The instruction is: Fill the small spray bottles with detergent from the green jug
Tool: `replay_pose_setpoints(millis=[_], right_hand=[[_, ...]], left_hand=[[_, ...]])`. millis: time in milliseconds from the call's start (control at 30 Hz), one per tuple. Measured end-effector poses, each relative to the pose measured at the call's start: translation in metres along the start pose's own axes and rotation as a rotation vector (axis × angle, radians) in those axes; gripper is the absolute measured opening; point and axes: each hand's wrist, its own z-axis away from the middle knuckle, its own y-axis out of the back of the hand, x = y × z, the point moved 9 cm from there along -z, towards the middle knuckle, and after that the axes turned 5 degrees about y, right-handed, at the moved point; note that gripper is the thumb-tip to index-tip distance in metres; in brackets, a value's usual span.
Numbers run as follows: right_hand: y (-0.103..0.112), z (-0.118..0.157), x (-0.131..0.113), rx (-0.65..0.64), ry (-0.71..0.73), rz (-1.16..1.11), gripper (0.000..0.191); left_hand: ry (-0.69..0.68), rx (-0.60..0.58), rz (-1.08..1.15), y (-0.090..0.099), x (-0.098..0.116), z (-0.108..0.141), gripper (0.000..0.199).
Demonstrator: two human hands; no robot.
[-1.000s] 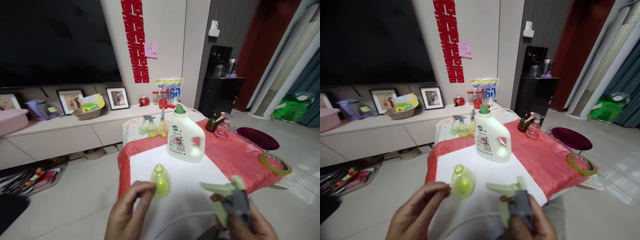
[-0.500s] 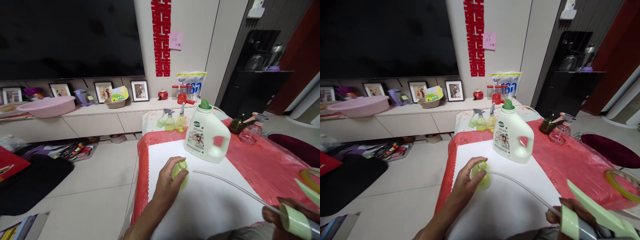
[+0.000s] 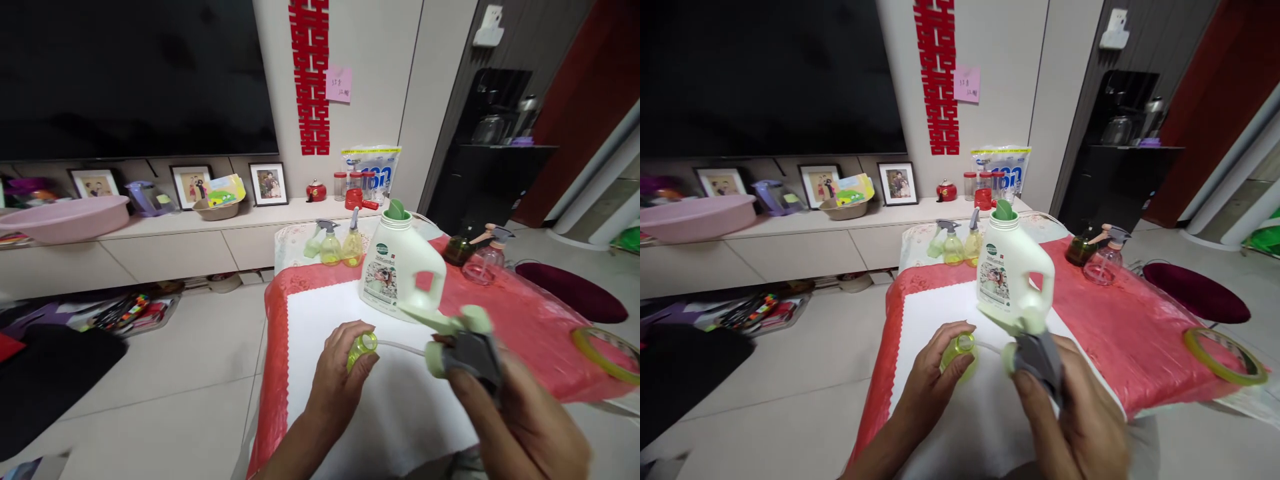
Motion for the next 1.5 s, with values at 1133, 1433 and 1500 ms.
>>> replay_pose_setpoints(millis=[1133,1433,1500], right_hand=[[-0.13,-0.023,-0.018,-0.359,0.158,-0.299,0.015],[-0.137,-0.02,-0.019,-0.351,0.163,-0.285,0.016],[-0.138,-0.02,-0.02,-0.353,0.166,-0.28,0.017]], left_hand=[[0.112,0.174,0.157,0.005,-0.029,-0.003,0.044],[0.135,0.202,0.197,0.008,-0.034,-0.002,0.045],[0.14,0.2,0.205,0.008,-0.035,-0.001,0.046]])
